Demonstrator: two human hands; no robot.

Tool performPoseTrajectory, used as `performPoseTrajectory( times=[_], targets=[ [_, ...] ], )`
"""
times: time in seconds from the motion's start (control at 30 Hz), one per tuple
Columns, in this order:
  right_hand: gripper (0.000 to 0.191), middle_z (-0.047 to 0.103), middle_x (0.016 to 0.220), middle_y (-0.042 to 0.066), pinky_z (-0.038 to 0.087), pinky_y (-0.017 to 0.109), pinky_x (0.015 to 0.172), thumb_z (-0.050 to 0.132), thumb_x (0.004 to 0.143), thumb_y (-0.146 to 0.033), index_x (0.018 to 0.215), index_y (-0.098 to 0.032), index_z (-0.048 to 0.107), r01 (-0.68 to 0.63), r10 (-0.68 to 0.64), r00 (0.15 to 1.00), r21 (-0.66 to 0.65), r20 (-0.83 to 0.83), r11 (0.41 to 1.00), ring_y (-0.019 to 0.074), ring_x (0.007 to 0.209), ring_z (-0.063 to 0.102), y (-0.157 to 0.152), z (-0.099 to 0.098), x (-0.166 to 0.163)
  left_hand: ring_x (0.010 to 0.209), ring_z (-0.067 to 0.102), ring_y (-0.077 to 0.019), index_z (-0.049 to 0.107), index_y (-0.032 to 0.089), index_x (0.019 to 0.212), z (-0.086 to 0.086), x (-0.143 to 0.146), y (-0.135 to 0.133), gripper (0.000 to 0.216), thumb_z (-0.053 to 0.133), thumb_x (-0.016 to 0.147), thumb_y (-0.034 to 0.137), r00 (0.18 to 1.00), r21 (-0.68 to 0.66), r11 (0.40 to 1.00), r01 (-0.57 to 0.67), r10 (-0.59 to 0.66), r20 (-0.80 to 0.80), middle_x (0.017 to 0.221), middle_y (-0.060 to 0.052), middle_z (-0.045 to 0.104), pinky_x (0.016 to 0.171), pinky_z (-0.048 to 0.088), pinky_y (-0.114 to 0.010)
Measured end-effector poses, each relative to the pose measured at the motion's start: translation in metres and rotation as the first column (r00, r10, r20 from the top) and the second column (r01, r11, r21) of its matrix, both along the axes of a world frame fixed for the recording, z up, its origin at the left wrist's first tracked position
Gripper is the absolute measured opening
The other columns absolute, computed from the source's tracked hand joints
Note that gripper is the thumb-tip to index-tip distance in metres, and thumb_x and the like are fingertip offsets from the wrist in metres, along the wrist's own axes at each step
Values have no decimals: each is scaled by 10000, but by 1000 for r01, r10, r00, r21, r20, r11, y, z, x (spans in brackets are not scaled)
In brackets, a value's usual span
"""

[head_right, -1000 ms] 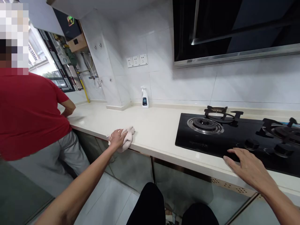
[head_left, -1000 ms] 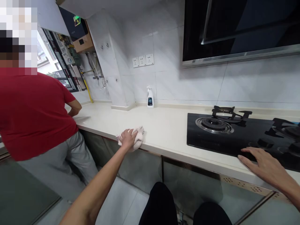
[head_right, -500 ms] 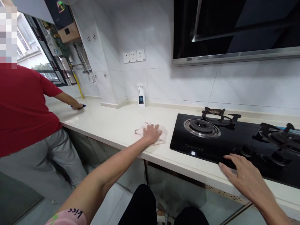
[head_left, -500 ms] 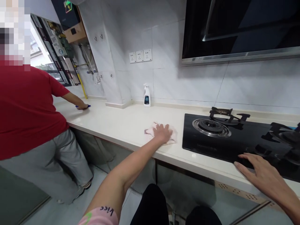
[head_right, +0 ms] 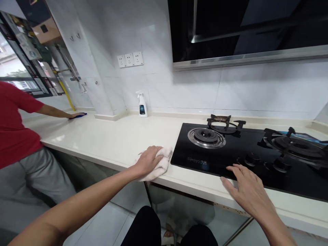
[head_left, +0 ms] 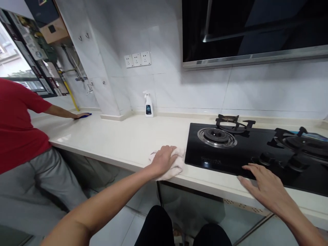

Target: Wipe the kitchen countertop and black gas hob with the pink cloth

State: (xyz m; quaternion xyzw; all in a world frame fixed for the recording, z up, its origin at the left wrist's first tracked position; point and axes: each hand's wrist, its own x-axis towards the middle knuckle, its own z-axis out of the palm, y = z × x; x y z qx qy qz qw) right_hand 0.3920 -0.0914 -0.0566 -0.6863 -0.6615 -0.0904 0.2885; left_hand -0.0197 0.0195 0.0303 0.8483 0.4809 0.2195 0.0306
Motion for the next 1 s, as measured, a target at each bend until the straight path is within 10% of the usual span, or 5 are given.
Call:
performPoseTrajectory(
  times=[0.13, 0.3, 0.47, 0.73, 1.0],
  targets=[
    [600, 630, 1420, 142, 417, 612, 1136, 407, 955, -683, 1256, -238, 675, -1, 1, 1000, -29, 23, 1000, 369, 1383, 542, -4, 6, -5, 1352, 553, -270, 508, 194, 1505, 2, 48, 33, 494, 402, 1053, 360, 969, -28, 999, -32, 38, 243, 1471, -120, 613, 1154, 448, -432],
    [569, 634, 1408, 144, 421, 582, 1138, 428, 964, -650, 1250, -225, 677, 4, -4, 1000, -7, 23, 1000, 354, 1374, 549, -5, 8, -9, 1570, 320, -362, 403, 340, 1624, -1, 105, 47, 659, 425, 1028, 622, 981, -76, 985, 157, -164, -101, 1722, -65, 360, 1253, 285, -602],
    [548, 620, 1390, 152, 388, 586, 1165, 433, 990, -650, 1218, -220, 685, 7, -4, 999, 69, -41, 998, 342, 1362, 548, -4, 12, -14, 1539, 353, -396, 375, 355, 1640, 7, 144, 62, 670, 343, 1039, 649, 959, -78, 997, 27, -48, -280, 1710, -88, 371, 1209, 309, -644],
    [547, 660, 1280, 159, 446, 521, 1114, 476, 942, -689, 1045, -216, 731, 199, -21, 895, 356, -446, 913, 315, 1270, 593, -6, 21, -5, 1496, 388, -415, 452, 352, 1596, -3, 232, 9, 628, 297, 1047, 615, 928, -18, 961, 275, -271, -256, 1658, -90, 450, 1187, 277, -679],
    [498, 712, 1092, 113, 489, 446, 975, 525, 828, -680, 900, -236, 736, 237, -113, 862, 195, -495, 952, 289, 1092, 626, -8, 22, 40, 1622, 212, -296, 281, 183, 1659, 0, 298, 0, 862, 411, 949, 656, 920, -168, 918, 360, -379, -97, 1781, -120, 189, 1303, 182, -523]
  ],
)
